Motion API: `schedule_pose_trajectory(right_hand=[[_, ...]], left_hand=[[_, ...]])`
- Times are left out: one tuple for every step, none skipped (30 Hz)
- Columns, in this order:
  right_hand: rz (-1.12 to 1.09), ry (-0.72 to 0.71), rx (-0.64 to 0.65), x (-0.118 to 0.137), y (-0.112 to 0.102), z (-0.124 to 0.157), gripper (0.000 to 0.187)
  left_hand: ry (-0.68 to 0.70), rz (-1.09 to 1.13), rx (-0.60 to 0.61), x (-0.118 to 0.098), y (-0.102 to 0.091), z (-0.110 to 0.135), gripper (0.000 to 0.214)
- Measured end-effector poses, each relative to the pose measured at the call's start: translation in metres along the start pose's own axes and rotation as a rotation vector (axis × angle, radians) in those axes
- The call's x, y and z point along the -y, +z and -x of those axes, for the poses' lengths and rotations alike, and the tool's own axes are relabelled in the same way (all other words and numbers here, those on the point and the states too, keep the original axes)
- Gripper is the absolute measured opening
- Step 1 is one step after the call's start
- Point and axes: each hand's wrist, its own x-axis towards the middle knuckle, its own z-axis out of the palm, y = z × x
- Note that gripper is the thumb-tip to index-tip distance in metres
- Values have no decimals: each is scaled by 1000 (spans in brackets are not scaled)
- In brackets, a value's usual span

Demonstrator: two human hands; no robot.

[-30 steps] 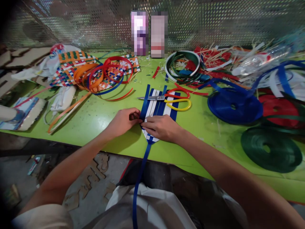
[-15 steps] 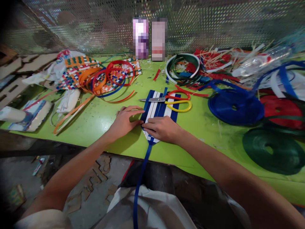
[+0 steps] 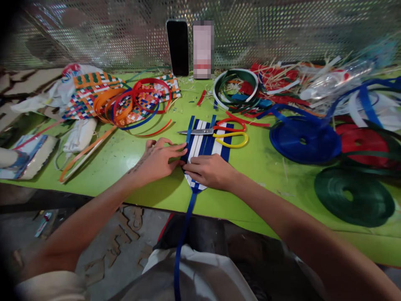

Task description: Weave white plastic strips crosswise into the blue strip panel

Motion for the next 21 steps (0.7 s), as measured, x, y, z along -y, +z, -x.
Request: schedule_pose_trajectory(right_hand=[[-4, 3, -1, 0, 0, 0, 32], [-6, 4, -3, 0, 0, 0, 32], [-5, 1, -3, 0, 0, 0, 31], [-2, -3, -3, 0, 0, 0, 31], [5, -9, -1, 0, 0, 0, 32], [13, -14, 3, 0, 0, 1, 32], [22, -17, 7, 0, 0, 1, 32], [30, -17, 10, 0, 0, 1, 32], [34, -17, 12, 0, 0, 1, 33], [36, -16, 16, 0, 0, 1, 33], [37, -14, 22, 0, 0, 1, 33], [40, -11, 28, 0, -1, 1, 33], [45, -7, 36, 1, -1, 0, 33], [50, -2, 43, 1, -1, 0, 33], [55, 3, 49, 1, -1, 0, 33], [56, 9, 52, 2, -2, -1, 33], [53, 15, 54, 2, -2, -2, 32], [47, 20, 56, 2, -2, -2, 32], [40, 25, 58, 2, -2, -3, 31], [35, 29, 58, 2, -2, -3, 31], [30, 30, 57, 2, -2, -4, 31]], left_hand=[[-6, 4, -9, 0, 1, 1, 36], [-13, 14, -21, 1, 3, 2, 36], [-20, 26, -36, 1, 4, 3, 35], [-28, 35, -47, 2, 6, 4, 35], [-37, 40, -56, 2, 7, 5, 35], [-47, 41, -59, 3, 8, 5, 35], [-56, 39, -58, 3, 8, 5, 34], [-64, 36, -54, 3, 8, 4, 34], [-70, 35, -48, 4, 8, 3, 33], [-74, 35, -44, 4, 7, 3, 33], [-77, 37, -41, 4, 6, 2, 33], [-78, 40, -39, 4, 5, 1, 33], [-77, 43, -37, 4, 5, 1, 33], [-76, 44, -37, 4, 5, 1, 33], [-73, 44, -39, 4, 5, 1, 33], [-69, 41, -43, 4, 5, 1, 32], [-63, 36, -49, 4, 5, 2, 32], [-54, 29, -57, 3, 5, 2, 32], [-42, 22, -64, 3, 5, 2, 32], [-27, 16, -68, 3, 5, 2, 32], [-11, 13, -68, 3, 5, 1, 32]])
